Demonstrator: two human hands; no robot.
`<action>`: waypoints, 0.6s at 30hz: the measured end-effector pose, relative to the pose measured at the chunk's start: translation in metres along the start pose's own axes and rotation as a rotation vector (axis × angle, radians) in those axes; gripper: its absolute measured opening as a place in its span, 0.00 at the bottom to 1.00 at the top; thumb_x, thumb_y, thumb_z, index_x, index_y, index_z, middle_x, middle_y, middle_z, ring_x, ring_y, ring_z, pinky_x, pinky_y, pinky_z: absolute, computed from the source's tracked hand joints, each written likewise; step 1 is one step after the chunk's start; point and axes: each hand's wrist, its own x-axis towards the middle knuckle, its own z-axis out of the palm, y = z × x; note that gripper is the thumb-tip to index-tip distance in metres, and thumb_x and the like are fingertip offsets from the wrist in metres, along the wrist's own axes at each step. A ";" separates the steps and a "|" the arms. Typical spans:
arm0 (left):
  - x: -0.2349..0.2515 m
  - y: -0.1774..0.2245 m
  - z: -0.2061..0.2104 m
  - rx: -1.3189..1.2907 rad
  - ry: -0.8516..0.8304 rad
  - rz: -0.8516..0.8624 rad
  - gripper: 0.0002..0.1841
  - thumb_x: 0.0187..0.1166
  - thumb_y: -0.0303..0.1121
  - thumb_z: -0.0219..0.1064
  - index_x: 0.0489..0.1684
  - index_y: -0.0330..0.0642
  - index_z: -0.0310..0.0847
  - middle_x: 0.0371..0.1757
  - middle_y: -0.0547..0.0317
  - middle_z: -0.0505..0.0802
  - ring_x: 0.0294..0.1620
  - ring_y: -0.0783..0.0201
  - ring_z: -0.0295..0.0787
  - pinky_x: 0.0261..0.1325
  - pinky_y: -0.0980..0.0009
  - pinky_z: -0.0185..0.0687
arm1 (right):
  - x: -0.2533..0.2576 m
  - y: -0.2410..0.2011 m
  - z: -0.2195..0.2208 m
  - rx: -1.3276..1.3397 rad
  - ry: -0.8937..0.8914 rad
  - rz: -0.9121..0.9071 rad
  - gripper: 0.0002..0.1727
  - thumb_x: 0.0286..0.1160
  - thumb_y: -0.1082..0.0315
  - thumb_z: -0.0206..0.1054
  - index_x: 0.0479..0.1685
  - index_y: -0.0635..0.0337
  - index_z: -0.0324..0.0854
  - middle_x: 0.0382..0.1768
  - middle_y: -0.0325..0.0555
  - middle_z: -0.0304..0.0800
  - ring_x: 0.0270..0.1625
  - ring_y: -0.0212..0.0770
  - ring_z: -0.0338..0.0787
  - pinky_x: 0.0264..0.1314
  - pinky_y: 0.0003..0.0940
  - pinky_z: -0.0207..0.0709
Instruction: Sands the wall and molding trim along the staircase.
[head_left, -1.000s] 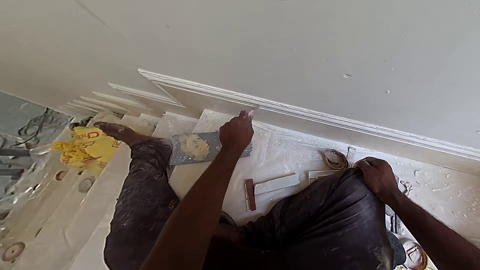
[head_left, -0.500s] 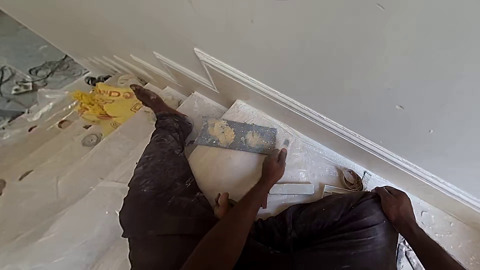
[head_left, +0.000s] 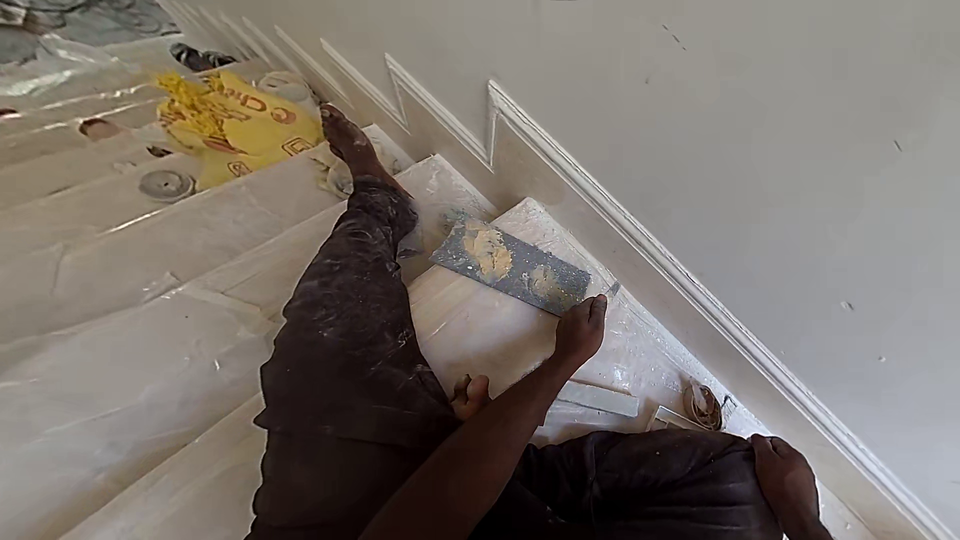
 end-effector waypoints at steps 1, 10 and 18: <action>0.001 0.003 -0.003 -0.038 0.014 -0.011 0.33 0.96 0.53 0.41 0.37 0.38 0.87 0.31 0.48 0.89 0.39 0.47 0.88 0.48 0.42 0.80 | -0.005 -0.005 -0.001 -0.040 -0.019 0.013 0.23 0.91 0.54 0.52 0.44 0.64 0.86 0.46 0.64 0.91 0.56 0.63 0.90 0.57 0.68 0.76; 0.018 0.000 0.003 -0.265 0.040 0.064 0.26 0.96 0.51 0.45 0.77 0.51 0.81 0.44 0.47 0.92 0.44 0.51 0.88 0.56 0.45 0.79 | 0.009 -0.011 0.007 -0.060 -0.031 0.068 0.22 0.84 0.49 0.61 0.38 0.58 0.88 0.42 0.58 0.92 0.52 0.59 0.90 0.53 0.67 0.76; 0.011 -0.001 0.006 -0.187 -0.032 0.102 0.26 0.96 0.49 0.45 0.81 0.49 0.78 0.64 0.44 0.92 0.67 0.48 0.88 0.73 0.41 0.75 | 0.012 -0.008 0.007 -0.054 -0.034 0.054 0.22 0.84 0.48 0.62 0.36 0.59 0.88 0.41 0.58 0.92 0.50 0.59 0.90 0.51 0.66 0.76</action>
